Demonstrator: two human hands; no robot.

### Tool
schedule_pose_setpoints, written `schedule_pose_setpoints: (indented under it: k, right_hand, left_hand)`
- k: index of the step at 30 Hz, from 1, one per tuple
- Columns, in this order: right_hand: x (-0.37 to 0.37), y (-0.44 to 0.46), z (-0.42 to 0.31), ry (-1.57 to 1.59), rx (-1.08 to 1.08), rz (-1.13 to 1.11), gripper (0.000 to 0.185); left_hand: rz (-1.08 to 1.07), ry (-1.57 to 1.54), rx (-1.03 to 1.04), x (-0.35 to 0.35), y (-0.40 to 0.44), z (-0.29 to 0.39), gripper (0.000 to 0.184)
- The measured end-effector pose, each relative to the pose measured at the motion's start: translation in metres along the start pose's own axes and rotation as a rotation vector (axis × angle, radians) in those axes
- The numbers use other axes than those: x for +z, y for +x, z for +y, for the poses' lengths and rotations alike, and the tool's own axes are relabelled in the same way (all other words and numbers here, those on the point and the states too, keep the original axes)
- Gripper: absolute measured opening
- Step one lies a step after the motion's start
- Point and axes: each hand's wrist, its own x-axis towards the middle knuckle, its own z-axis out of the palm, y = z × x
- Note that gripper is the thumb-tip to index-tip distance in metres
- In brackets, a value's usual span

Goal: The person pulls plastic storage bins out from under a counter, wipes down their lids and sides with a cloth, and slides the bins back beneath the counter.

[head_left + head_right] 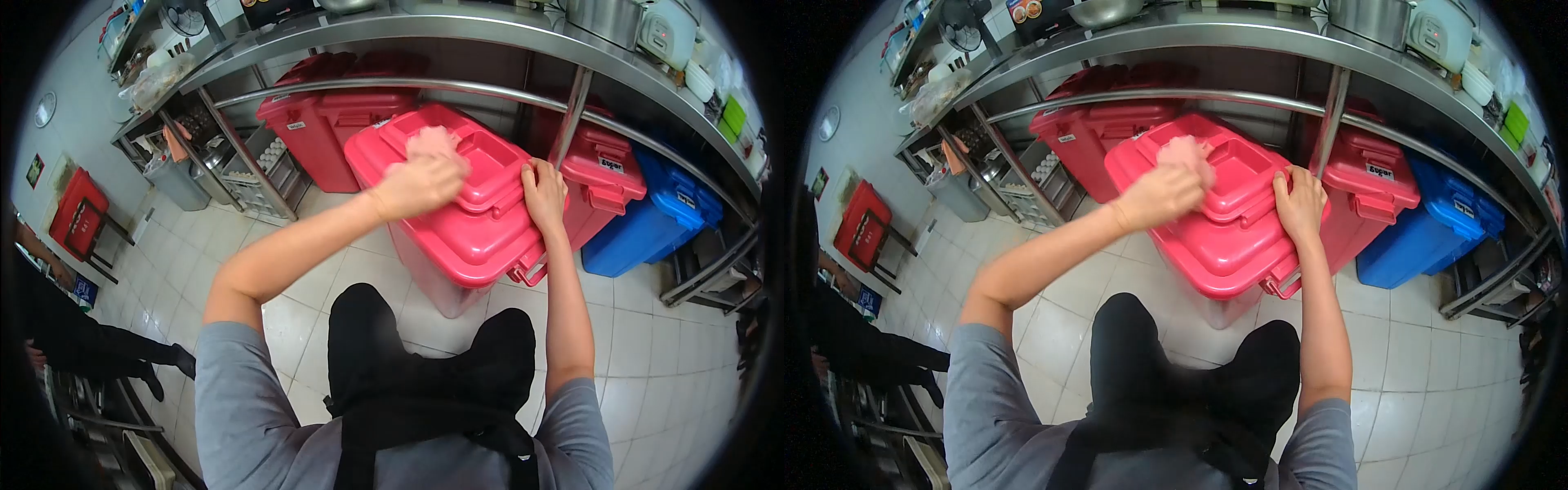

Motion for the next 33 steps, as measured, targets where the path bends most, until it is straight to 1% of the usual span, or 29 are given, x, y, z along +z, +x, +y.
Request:
schedule_pose_setpoints:
  k: [1, 2, 4, 5, 6, 8, 9, 11, 12, 14, 16, 17, 18, 20, 22, 23, 25, 26, 27, 28, 30, 32, 33]
  right_hand:
    - [-0.001, 0.0, -0.001, -0.004, 0.003, -0.002, 0.04]
    - [-0.002, 0.0, -0.002, -0.009, 0.006, -0.004, 0.041]
    - [0.0, -0.002, 0.0, -0.007, 0.005, -0.008, 0.041]
    - [0.0, 0.0, 0.0, 0.0, 0.003, -0.001, 0.041]
    - [-0.001, 0.001, 0.0, 0.003, 0.007, 0.001, 0.041]
    - [0.001, -0.001, 0.0, -0.008, -0.013, 0.027, 0.04]
    - [0.001, -0.001, 0.0, -0.006, -0.013, 0.026, 0.04]
    - [0.001, -0.001, 0.0, -0.012, -0.002, 0.022, 0.04]
    - [0.001, 0.0, -0.001, -0.011, -0.004, 0.023, 0.04]
    - [-0.001, -0.001, -0.001, 0.01, -0.011, 0.018, 0.04]
    - [-0.002, 0.0, -0.002, 0.001, -0.007, 0.024, 0.04]
    - [-0.002, -0.001, -0.003, -0.002, -0.002, 0.025, 0.04]
    - [-0.001, -0.003, -0.003, 0.001, 0.001, 0.02, 0.04]
    - [-0.001, -0.001, -0.003, -0.009, 0.014, 0.021, 0.04]
    - [0.0, -0.001, -0.002, 0.002, 0.01, 0.026, 0.04]
    - [0.001, -0.001, -0.001, 0.01, 0.009, 0.023, 0.04]
    - [0.0, -0.001, -0.001, 0.008, 0.006, 0.021, 0.04]
    - [0.0, -0.001, -0.001, 0.004, 0.008, 0.024, 0.04]
    - [0.0, -0.001, -0.002, 0.004, 0.003, 0.025, 0.04]
    - [-0.001, -0.001, -0.002, 0.01, 0.009, 0.014, 0.04]
    - [-0.001, 0.0, -0.001, 0.014, 0.017, 0.005, 0.039]
    - [0.0, -0.001, 0.0, 0.014, 0.009, 0.009, 0.039]
    - [0.0, -0.001, 0.0, 0.012, 0.011, 0.01, 0.039]
  left_hand:
    - [0.039, 0.066, 0.069, -0.01, 0.017, 0.017, 0.012]
    - [0.051, 0.099, 0.111, -0.008, 0.024, 0.02, 0.012]
    - [0.007, 0.009, 0.063, -0.004, 0.009, 0.004, 0.015]
    - [-0.042, 0.034, -0.012, -0.002, 0.0, -0.004, 0.019]
    - [-0.033, 0.012, -0.07, -0.005, -0.006, -0.014, 0.021]
    - [-0.104, 0.148, -0.127, -0.007, -0.017, -0.021, 0.018]
    - [-0.107, 0.149, -0.128, -0.006, -0.013, -0.016, 0.018]
    - [-0.009, 0.138, 0.002, -0.005, 0.004, 0.006, 0.014]
    - [-0.166, 0.205, 0.021, -0.008, 0.01, 0.017, 0.02]
    - [-0.002, 0.162, 0.017, -0.014, 0.019, 0.018, 0.016]
    - [0.031, -0.004, 0.007, -0.019, 0.011, -0.003, 0.014]
    - [-0.153, -0.043, -0.136, -0.011, -0.01, -0.019, 0.016]
    - [-0.207, -0.011, -0.198, -0.016, -0.017, -0.027, 0.014]
    - [-0.071, 0.085, -0.148, -0.003, -0.014, -0.022, 0.012]
    - [-0.02, 0.267, 0.001, -0.009, 0.008, 0.01, 0.011]
    - [-0.02, 0.177, 0.036, -0.006, 0.016, 0.02, 0.013]
    - [-0.006, 0.198, 0.025, -0.009, 0.014, 0.017, 0.013]
    - [0.009, 0.216, 0.02, -0.01, 0.013, 0.014, 0.014]
    - [-0.031, 0.214, 0.0, -0.012, 0.007, 0.007, 0.018]
    - [-0.029, 0.216, -0.001, -0.012, -0.003, -0.002, 0.018]
    - [-0.147, 0.186, -0.132, -0.007, -0.024, -0.025, 0.023]
    - [-0.145, 0.252, -0.177, 0.007, -0.047, -0.055, 0.027]
    - [-0.163, 0.321, -0.182, 0.01, -0.054, -0.069, 0.025]
